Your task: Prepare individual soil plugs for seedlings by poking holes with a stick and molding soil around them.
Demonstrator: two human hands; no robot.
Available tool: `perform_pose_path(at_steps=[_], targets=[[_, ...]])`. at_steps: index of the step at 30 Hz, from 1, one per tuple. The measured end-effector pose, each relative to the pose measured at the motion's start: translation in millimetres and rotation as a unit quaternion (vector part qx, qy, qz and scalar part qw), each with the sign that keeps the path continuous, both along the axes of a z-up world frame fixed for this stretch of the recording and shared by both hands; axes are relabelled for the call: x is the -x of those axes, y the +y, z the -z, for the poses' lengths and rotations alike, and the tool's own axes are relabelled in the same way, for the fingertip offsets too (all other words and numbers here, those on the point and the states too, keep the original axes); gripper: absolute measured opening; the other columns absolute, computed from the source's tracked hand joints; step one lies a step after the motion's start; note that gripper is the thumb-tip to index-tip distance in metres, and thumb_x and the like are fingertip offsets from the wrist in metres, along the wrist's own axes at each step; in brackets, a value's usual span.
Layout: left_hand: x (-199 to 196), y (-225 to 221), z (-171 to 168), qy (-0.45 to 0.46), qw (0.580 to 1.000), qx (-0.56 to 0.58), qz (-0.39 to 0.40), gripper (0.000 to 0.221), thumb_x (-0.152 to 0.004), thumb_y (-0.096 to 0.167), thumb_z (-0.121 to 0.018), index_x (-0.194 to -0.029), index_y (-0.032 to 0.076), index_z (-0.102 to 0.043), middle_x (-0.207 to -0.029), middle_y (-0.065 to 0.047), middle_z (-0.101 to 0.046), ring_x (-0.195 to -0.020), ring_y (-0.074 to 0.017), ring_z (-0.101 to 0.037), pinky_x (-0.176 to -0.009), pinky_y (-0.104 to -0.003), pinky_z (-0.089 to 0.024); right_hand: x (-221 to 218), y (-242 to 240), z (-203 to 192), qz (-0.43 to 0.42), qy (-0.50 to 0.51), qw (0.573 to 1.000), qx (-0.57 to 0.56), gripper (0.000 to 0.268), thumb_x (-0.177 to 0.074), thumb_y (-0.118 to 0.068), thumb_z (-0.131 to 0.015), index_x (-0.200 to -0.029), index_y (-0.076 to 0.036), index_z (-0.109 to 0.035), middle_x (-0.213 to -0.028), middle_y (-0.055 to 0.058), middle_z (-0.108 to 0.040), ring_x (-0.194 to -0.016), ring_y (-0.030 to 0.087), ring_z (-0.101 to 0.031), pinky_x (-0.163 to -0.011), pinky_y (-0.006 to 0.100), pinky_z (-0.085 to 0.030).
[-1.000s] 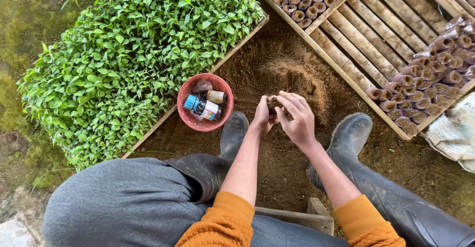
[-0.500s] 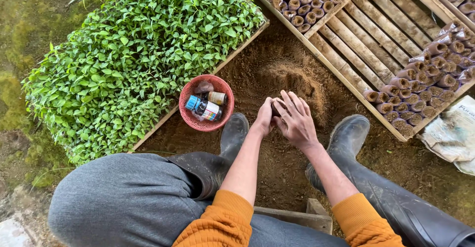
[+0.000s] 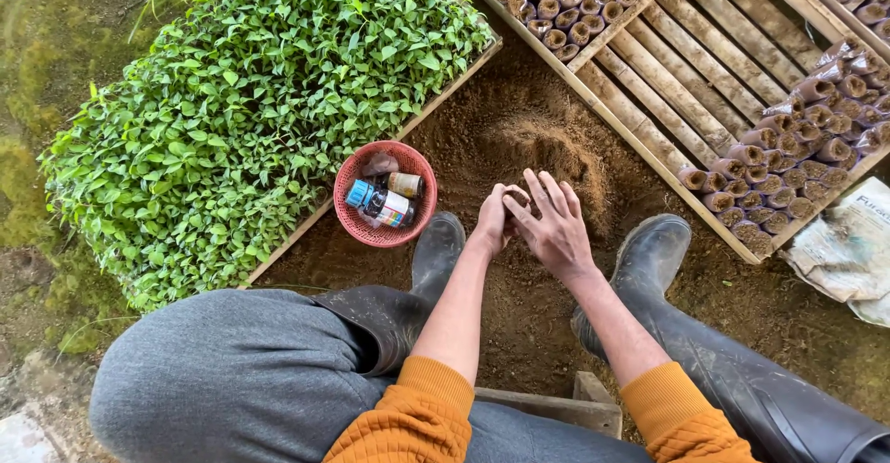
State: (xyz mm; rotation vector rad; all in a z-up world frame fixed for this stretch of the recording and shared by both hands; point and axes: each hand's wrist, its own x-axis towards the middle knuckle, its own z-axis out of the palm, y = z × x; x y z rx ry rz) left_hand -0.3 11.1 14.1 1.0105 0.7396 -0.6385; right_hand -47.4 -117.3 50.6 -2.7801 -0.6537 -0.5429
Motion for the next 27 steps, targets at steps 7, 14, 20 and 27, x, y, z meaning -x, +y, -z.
perform_pose_path(at_steps=[7,14,20,27], targets=[[1,0,23,-0.005,1.000,-0.004,-0.007,0.035,-0.083,0.040,-0.052,-0.083,0.013,-0.074,-0.065,-0.007,-0.056,-0.045,-0.0135,-0.045,-0.037,-0.020,-0.033,3,-4,3,0.025,0.017,0.999,0.023,0.042,-0.107,-0.049,-0.041,-0.143,-0.034,-0.056,-0.164,0.007,-0.040,-0.149,0.028,-0.035,-0.119,0.049,-0.027],[3,2,15,0.005,0.999,0.010,-0.031,0.026,-0.084,0.037,-0.055,-0.078,0.015,-0.067,-0.065,-0.004,-0.050,-0.048,-0.0139,-0.044,-0.038,-0.020,-0.033,5,-1,4,0.029,0.018,0.999,0.014,0.044,-0.106,-0.047,-0.046,-0.146,-0.030,-0.054,-0.164,0.008,-0.039,-0.149,0.029,-0.034,-0.119,0.050,-0.028],[3,2,3,-0.004,1.000,-0.001,-0.014,0.032,-0.084,0.039,-0.051,-0.075,0.014,-0.069,-0.058,-0.001,-0.047,-0.042,-0.0116,-0.042,-0.038,-0.018,-0.031,1,3,4,0.023,0.021,0.999,0.041,0.040,-0.101,-0.039,-0.058,-0.140,-0.031,-0.059,-0.165,0.006,-0.038,-0.151,0.028,-0.030,-0.121,0.050,-0.025],[1,-4,3,-0.017,1.000,-0.006,-0.001,0.036,-0.084,0.038,-0.048,-0.074,0.012,-0.071,-0.053,-0.002,-0.048,-0.038,-0.0113,-0.041,-0.036,-0.018,-0.031,3,4,2,0.037,0.026,0.999,0.010,0.043,-0.090,-0.027,-0.075,-0.132,-0.031,-0.065,-0.167,0.006,-0.037,-0.152,0.029,-0.030,-0.120,0.051,-0.023]])
